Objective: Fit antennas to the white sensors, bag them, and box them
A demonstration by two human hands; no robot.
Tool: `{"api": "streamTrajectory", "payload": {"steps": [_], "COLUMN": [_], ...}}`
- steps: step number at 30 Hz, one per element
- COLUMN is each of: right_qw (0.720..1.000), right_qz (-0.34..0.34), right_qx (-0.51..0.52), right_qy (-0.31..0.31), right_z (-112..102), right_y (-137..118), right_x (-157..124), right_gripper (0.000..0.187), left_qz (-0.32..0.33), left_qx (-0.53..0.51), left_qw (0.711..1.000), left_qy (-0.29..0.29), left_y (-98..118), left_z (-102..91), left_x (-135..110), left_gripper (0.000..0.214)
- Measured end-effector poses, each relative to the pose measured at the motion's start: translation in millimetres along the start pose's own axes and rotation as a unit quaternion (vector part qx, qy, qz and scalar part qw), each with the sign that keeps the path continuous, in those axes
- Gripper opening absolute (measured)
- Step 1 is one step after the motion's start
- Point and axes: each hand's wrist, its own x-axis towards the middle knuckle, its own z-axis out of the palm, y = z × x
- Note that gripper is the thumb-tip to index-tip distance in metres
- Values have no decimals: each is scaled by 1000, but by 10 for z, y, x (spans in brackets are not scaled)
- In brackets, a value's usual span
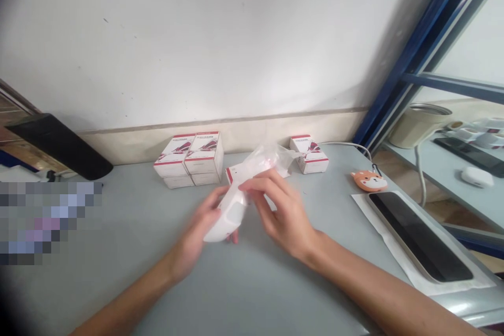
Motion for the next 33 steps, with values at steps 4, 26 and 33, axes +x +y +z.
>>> {"api": "streamTrajectory", "payload": {"steps": [4,26,33], "right_qw": [999,988,833], "right_qz": [-31,104,412], "right_qx": [10,75,337], "right_qy": [-34,-87,-150], "right_z": [28,-4,55], "right_y": [14,49,94], "right_x": [-40,-24,30], "right_gripper": [35,14,40], "left_qz": [-6,48,18], "left_qx": [-28,-62,-175], "left_qw": [999,993,982], "left_qy": [15,88,66], "left_y": [22,90,154], "left_z": [-9,14,38], "left_x": [22,61,72], "left_gripper": [44,30,32]}}
